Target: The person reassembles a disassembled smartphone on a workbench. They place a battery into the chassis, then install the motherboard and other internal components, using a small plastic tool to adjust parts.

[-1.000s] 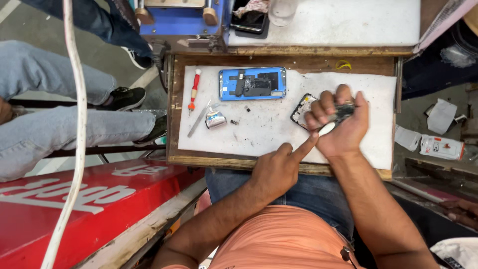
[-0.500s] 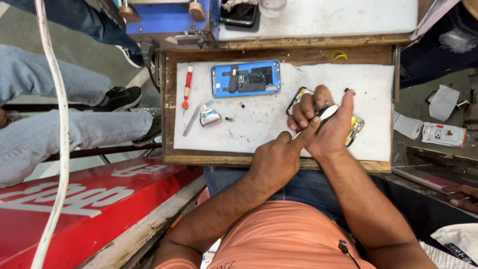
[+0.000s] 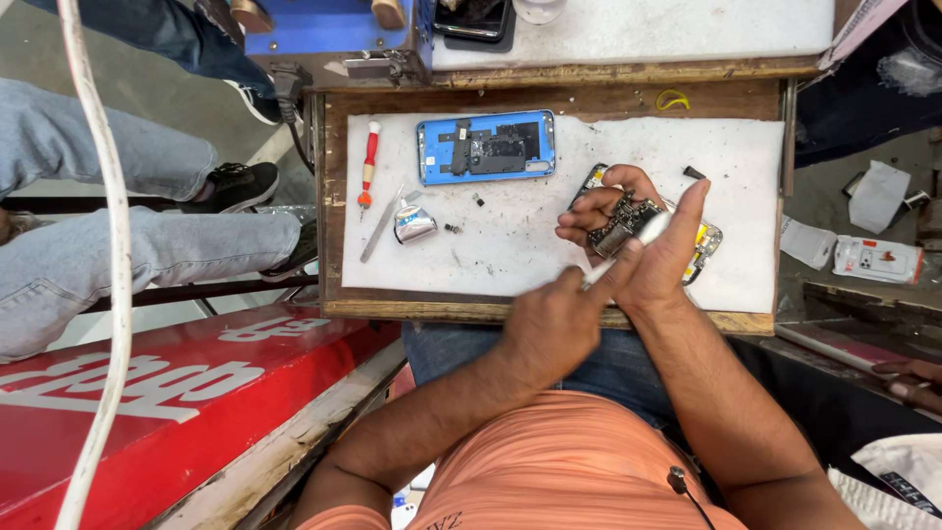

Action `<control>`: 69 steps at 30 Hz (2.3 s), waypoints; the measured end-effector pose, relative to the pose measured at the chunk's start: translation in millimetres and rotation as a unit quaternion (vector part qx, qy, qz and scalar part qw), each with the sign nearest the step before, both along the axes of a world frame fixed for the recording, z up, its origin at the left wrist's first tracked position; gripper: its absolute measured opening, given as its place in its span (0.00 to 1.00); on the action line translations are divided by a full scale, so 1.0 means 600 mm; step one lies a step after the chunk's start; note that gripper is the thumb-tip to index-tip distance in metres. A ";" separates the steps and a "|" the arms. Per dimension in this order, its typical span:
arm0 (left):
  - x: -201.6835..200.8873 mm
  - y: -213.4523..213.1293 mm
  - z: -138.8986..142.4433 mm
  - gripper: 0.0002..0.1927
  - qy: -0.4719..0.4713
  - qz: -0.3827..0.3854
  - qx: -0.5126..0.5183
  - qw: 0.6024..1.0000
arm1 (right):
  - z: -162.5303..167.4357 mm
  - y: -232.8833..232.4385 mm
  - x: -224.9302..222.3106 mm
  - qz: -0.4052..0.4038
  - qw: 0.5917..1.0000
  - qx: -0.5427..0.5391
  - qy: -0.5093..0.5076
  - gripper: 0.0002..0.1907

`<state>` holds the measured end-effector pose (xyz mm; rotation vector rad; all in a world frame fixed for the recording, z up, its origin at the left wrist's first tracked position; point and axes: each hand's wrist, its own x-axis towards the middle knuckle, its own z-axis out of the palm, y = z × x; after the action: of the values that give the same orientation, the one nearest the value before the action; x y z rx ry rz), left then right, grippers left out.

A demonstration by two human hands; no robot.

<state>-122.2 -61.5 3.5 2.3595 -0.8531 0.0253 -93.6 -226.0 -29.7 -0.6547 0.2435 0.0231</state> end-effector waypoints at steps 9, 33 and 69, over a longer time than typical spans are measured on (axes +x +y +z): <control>0.015 0.002 -0.005 0.38 -0.018 0.031 -0.032 0.999 | -0.001 0.005 0.006 0.003 1.000 -0.014 -0.006 0.53; -0.010 -0.004 -0.035 0.33 0.018 0.047 -0.013 0.999 | -0.026 -0.001 0.009 -0.043 0.994 0.086 0.043 0.46; 0.017 0.003 -0.013 0.39 0.003 0.039 0.005 0.999 | 0.038 -0.015 0.073 0.021 0.994 0.106 -0.009 0.20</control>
<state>-112.0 -60.0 -4.1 2.3991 -0.7600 0.0448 -50.0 -235.1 -7.1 -0.4491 0.2067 0.0827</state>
